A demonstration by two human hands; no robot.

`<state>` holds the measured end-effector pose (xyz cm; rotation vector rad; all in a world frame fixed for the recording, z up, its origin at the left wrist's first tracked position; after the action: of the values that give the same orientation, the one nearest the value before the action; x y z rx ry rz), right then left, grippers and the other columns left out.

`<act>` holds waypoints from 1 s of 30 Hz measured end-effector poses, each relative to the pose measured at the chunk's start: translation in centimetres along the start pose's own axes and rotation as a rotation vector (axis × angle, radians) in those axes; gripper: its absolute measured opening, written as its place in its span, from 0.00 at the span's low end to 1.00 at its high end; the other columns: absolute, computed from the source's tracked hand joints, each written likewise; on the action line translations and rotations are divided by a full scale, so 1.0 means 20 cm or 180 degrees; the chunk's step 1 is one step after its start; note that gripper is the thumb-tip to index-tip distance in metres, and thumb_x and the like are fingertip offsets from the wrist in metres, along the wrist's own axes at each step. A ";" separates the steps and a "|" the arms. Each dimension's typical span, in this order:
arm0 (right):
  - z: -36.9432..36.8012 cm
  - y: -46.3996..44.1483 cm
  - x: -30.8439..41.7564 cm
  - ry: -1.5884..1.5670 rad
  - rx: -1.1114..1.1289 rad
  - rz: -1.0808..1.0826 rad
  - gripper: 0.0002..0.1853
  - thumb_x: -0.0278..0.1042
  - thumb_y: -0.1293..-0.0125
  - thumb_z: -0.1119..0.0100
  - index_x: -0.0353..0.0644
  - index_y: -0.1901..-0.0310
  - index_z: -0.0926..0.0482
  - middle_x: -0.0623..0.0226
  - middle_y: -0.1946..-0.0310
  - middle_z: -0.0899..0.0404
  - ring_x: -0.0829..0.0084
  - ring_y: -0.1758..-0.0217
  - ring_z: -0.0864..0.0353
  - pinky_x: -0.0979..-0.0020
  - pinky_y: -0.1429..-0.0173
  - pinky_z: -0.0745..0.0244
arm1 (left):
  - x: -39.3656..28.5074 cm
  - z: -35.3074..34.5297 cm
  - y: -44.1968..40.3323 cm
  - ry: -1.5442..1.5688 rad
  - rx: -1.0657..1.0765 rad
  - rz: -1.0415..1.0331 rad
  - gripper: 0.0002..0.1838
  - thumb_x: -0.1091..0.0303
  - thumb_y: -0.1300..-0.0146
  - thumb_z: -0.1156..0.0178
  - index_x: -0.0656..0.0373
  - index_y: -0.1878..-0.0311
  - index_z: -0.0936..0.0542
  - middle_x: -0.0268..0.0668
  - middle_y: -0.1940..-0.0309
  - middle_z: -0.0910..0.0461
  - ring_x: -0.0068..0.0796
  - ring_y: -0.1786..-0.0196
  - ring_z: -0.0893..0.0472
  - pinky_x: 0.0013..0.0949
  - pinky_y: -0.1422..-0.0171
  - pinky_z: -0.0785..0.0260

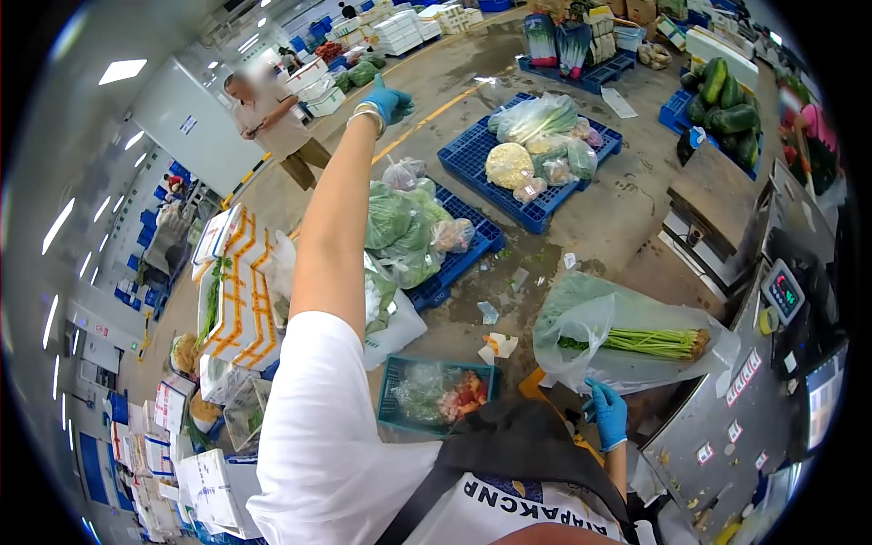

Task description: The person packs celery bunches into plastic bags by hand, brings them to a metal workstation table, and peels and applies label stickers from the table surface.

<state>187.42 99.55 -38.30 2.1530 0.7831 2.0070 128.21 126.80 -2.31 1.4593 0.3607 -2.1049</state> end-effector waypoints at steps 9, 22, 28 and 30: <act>-0.02 0.10 0.01 0.0119 -0.0160 -0.0084 0.14 0.37 0.30 0.45 0.42 0.48 0.19 0.69 0.77 0.22 0.82 0.81 0.28 0.79 0.77 0.34 | -0.01 0.07 -0.02 0.0301 -0.0080 -0.0020 0.10 0.63 0.37 0.37 0.55 0.55 0.20 0.34 0.71 0.18 0.25 0.71 0.20 0.30 0.64 0.27; -0.13 0.12 -0.02 0.0139 -0.0155 0.0002 0.15 0.37 0.31 0.44 0.41 0.47 0.20 0.65 0.75 0.20 0.80 0.79 0.25 0.78 0.75 0.31 | -0.02 0.12 -0.03 0.0499 -0.0032 -0.0129 0.07 0.62 0.36 0.39 0.53 0.63 0.16 0.33 0.71 0.18 0.25 0.71 0.20 0.28 0.64 0.27; 0.02 0.13 0.00 0.0267 0.0019 0.0044 0.15 0.37 0.31 0.44 0.42 0.47 0.20 0.66 0.75 0.20 0.81 0.78 0.26 0.79 0.75 0.31 | -0.06 0.07 0.09 0.0542 0.0099 -0.0147 0.48 0.66 0.37 0.39 0.54 0.24 0.61 0.41 0.67 0.18 0.28 0.70 0.19 0.33 0.65 0.25; 0.12 0.15 0.02 0.0369 0.0064 0.0021 0.15 0.37 0.31 0.44 0.42 0.47 0.19 0.67 0.75 0.20 0.81 0.78 0.25 0.79 0.75 0.31 | -0.10 0.01 0.19 0.0580 -0.0087 -0.0186 0.16 0.63 0.36 0.39 0.53 0.50 0.31 0.34 0.70 0.18 0.25 0.71 0.20 0.29 0.65 0.26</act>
<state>190.64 97.88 -37.01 2.0677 0.8154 2.1529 130.83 124.19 -0.12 1.6476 0.5048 -2.0084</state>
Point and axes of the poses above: each hand's wrist, its own y-axis away from the middle knuckle, its own z-axis out of the back of the hand, x = y × z, the point moved 5 cm from there along -y, towards the middle knuckle
